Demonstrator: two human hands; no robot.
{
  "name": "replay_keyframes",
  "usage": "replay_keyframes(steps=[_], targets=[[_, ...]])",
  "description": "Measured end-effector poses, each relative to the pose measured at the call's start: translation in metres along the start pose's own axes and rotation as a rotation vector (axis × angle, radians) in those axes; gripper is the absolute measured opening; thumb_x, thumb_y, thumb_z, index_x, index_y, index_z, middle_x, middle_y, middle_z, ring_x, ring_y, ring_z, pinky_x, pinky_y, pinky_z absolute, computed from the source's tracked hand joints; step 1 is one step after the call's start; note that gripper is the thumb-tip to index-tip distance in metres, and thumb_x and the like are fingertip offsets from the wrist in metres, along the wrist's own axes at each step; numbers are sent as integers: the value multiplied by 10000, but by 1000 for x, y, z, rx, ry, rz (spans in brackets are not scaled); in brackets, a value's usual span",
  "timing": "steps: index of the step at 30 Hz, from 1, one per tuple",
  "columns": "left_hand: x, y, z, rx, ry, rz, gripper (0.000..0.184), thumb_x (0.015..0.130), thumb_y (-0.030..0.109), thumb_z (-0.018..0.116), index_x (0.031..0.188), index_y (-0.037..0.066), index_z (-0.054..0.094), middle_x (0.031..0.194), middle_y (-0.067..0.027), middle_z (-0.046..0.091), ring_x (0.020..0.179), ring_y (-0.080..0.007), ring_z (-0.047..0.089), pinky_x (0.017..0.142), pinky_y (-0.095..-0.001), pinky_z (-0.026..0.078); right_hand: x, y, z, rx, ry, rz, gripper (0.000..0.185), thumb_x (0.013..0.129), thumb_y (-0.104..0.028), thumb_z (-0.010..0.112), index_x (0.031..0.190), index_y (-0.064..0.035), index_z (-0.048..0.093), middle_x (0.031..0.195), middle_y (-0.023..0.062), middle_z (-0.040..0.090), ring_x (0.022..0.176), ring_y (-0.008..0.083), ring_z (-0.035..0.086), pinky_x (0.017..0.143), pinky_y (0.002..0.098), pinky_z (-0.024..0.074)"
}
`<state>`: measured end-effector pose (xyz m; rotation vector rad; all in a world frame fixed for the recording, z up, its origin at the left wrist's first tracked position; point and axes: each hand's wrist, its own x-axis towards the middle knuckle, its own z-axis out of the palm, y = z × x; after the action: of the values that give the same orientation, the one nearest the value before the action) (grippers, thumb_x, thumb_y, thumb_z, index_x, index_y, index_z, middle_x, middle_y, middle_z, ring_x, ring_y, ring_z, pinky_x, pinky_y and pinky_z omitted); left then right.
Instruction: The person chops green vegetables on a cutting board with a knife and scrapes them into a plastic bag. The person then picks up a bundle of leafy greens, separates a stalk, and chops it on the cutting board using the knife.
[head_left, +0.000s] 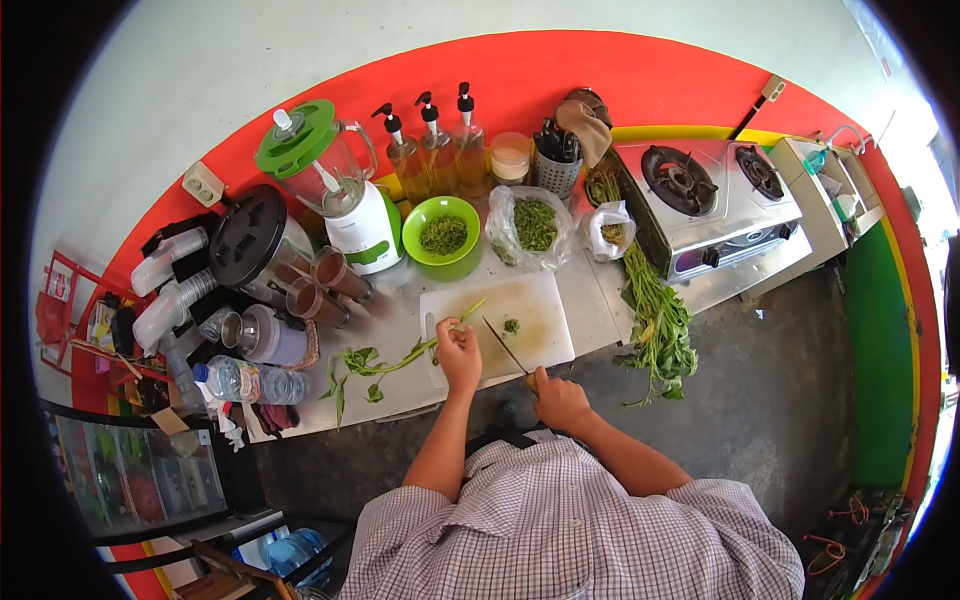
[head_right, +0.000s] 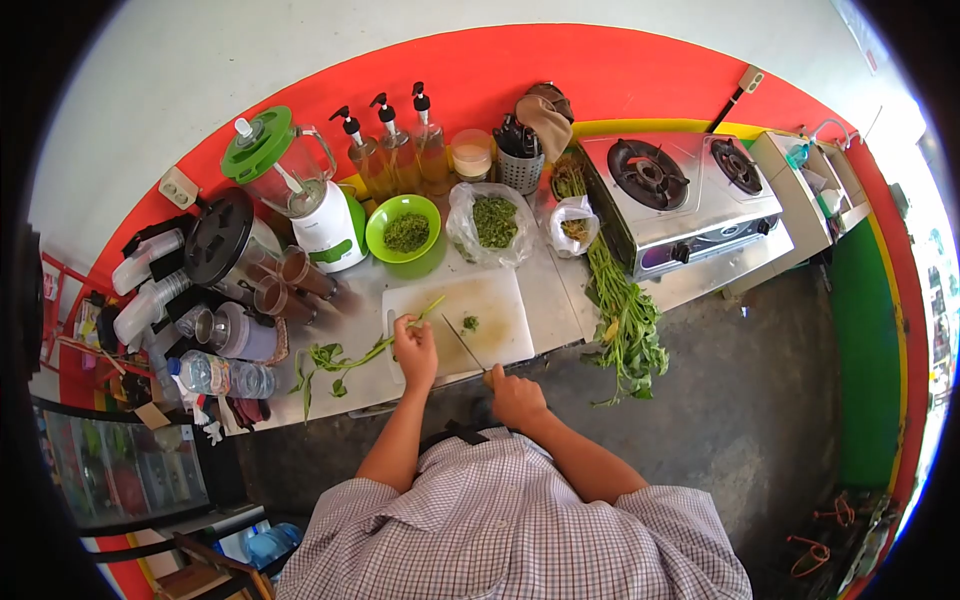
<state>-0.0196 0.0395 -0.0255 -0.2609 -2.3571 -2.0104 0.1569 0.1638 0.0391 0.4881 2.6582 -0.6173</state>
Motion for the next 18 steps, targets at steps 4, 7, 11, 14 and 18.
replay_keyframes(steps=[4, 7, 11, 14, 18], targets=[[20, 8, -29, 124, 98, -72, 171, 947, 73, 669, 1084, 22, 581, 637, -29, 569, 579, -112, 564, 596, -267, 442, 0, 12, -9, 21, 18, 68, 486, 856, -224, 642, 1271, -25, 487, 920, 249, 720, 832, 451, 718, 740, 561, 574], [27, 7, -51, 229, 132, -130, 153, 926, 110, 687, 1029, 23, 613, 639, -50, 598, 601, -164, 602, 599, -325, 465, 1, 21, -10, 60, 98, 128, 452, 838, -236, 664, 1213, -44, 501, 914, 263, 717, 827, 464, 710, 742, 577, 568], [23, 10, -82, 132, -109, -755, 516, 1026, 407, 572, 702, 9, 624, 587, -56, 604, 443, -177, 590, 396, -298, 410, -4, 20, -13, 146, 209, 171, 437, 826, -235, 666, 1186, -54, 497, 867, 274, 708, 807, 483, 699, 745, 594, 558], [26, 7, -90, -50, -32, -898, 510, 1026, 421, 577, 727, 13, 636, 603, -59, 613, 454, -161, 592, 401, -270, 394, -2, 19, -15, 163, 224, 179, 439, 821, -235, 665, 1188, -59, 500, 849, 273, 706, 799, 491, 695, 750, 596, 555], [31, -8, -91, -113, 89, -925, 482, 1022, 416, 598, 736, 30, 638, 615, -50, 614, 462, -148, 586, 396, -253, 358, -5, 17, -23, 187, 252, 181, 439, 823, -238, 661, 1199, -68, 511, 851, 265, 708, 791, 490, 692, 745, 591, 553]])
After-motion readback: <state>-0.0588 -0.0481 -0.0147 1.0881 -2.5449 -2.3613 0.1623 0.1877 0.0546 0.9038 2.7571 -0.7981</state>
